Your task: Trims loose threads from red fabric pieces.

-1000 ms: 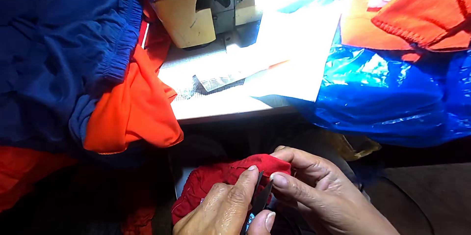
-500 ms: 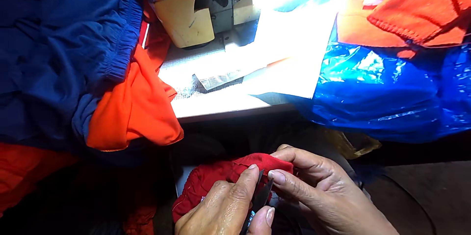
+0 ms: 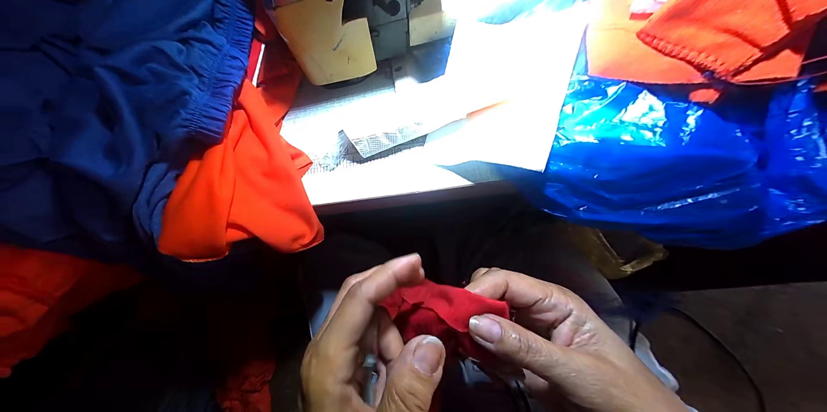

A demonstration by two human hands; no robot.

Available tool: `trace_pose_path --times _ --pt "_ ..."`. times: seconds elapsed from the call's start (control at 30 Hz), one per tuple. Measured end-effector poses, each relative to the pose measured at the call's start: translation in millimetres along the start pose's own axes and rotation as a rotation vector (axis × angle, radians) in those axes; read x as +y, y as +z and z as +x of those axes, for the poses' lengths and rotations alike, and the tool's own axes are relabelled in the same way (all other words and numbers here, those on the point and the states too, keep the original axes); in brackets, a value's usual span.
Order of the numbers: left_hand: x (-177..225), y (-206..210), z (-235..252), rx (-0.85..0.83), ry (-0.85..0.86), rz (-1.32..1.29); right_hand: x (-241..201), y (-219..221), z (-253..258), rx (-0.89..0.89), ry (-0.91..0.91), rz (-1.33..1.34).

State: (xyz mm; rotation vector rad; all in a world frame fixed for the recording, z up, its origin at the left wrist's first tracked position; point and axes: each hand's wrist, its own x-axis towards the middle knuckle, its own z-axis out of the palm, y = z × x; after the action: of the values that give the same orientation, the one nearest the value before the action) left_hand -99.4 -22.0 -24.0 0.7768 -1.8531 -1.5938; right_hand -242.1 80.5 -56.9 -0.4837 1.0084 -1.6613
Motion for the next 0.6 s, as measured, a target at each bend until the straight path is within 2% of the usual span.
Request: trace_pose_path --times 0.17,0.43,0.6 --pt "-21 -8 6 -0.23 -0.151 -0.254 1 -6 -1 -0.096 -0.075 -0.123" --pt "-23 -13 -2 -0.121 -0.266 -0.555 12 -29 1 0.009 -0.42 -0.719" --pt "-24 -10 -4 -0.09 -0.267 -0.567 13 -21 4 -0.033 -0.557 -0.76"
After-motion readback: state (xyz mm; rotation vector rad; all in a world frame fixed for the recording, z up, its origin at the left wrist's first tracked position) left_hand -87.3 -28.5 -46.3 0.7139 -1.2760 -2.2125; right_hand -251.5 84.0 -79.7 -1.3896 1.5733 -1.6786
